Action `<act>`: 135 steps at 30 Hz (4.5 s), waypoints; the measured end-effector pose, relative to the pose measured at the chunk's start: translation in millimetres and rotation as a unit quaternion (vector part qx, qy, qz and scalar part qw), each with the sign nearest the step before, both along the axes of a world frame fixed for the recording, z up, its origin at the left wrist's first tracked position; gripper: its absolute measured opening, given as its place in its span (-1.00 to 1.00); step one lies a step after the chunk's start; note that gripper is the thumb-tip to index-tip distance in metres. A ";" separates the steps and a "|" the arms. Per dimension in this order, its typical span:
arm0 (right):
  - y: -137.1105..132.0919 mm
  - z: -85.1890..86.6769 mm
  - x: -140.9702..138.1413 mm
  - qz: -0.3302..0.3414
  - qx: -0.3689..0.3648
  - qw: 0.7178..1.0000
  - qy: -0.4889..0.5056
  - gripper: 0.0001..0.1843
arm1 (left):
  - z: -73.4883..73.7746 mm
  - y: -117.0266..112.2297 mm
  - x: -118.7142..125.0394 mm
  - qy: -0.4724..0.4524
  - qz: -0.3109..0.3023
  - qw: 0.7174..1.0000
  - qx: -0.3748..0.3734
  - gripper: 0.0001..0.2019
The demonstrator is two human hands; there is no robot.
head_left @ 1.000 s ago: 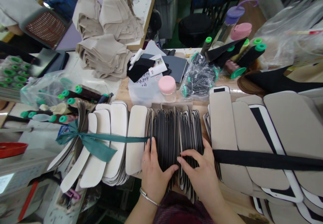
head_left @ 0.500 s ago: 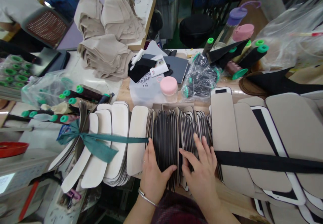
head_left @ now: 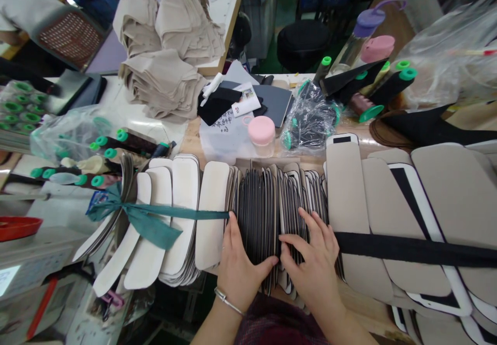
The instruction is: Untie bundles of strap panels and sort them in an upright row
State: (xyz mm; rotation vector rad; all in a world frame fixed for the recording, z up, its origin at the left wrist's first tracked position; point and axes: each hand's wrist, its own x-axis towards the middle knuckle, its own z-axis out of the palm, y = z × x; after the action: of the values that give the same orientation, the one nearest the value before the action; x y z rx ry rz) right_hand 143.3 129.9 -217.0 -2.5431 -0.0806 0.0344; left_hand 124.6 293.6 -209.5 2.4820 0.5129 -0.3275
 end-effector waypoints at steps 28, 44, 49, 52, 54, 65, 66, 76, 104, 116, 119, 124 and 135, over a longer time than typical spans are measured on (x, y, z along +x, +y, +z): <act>3.8 2.3 4.7 -0.009 -0.005 1.000 0.005 -0.86 | -7.9 9.0 -3.9 -0.029 -0.003 0.998 -0.057 0.22; 9.0 6.8 3.4 -0.037 0.005 0.999 0.016 -0.82 | -6.1 11.7 -6.2 -0.020 -0.005 0.997 -0.071 0.20; 9.1 7.9 2.8 -0.023 0.011 1.000 0.015 -0.93 | -5.2 16.1 -7.1 -0.024 -0.013 0.995 -0.098 0.10; 8.5 7.3 2.7 -0.025 0.011 1.000 0.013 -0.90 | -4.7 16.6 -7.3 -0.025 -0.010 0.994 -0.108 0.07; 8.9 6.7 3.1 -0.027 0.008 1.000 0.011 -0.90 | -4.4 15.7 -7.1 -0.024 -0.006 0.993 -0.112 0.06; 14.8 8.1 -1.5 -0.033 0.006 0.999 0.011 -0.85 | -2.7 15.6 -6.7 -0.027 0.004 0.992 -0.119 0.07; 15.4 8.4 -1.5 -0.028 0.004 1.000 0.010 -0.85 | -3.1 16.1 -6.9 -0.025 0.005 0.992 -0.120 0.07; 18.4 9.6 0.7 -0.021 -0.010 1.000 0.012 -0.92 | -6.8 21.1 -10.5 -0.032 0.001 0.990 -0.139 0.05; 29.4 15.1 1.7 -0.025 -0.016 1.000 0.009 -0.92 | -3.1 23.2 -8.7 -0.046 -0.004 0.986 -0.161 -0.09; 33.3 17.9 1.2 -0.014 -0.017 1.000 0.008 -0.90 | -5.5 28.3 -9.6 -0.035 0.020 0.979 -0.200 -0.11; 33.4 17.6 0.3 -0.011 -0.020 1.000 0.008 -0.90 | -5.8 28.4 -9.7 -0.036 0.021 0.979 -0.198 -0.10; 36.8 14.6 -1.0 -0.025 -0.029 0.999 -0.002 -0.83 | -5.4 29.0 -10.8 -0.039 0.014 0.979 -0.200 -0.12; 34.8 14.9 0.3 0.009 -0.022 1.000 0.007 -0.92 | -9.3 31.6 -12.1 -0.041 0.020 0.976 -0.215 -0.15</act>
State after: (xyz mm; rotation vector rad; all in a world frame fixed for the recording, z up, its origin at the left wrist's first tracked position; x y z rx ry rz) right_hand 143.6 164.6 -202.1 -2.5863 -0.0977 0.0609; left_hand 112.5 325.2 -218.8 2.0539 0.4070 -0.2843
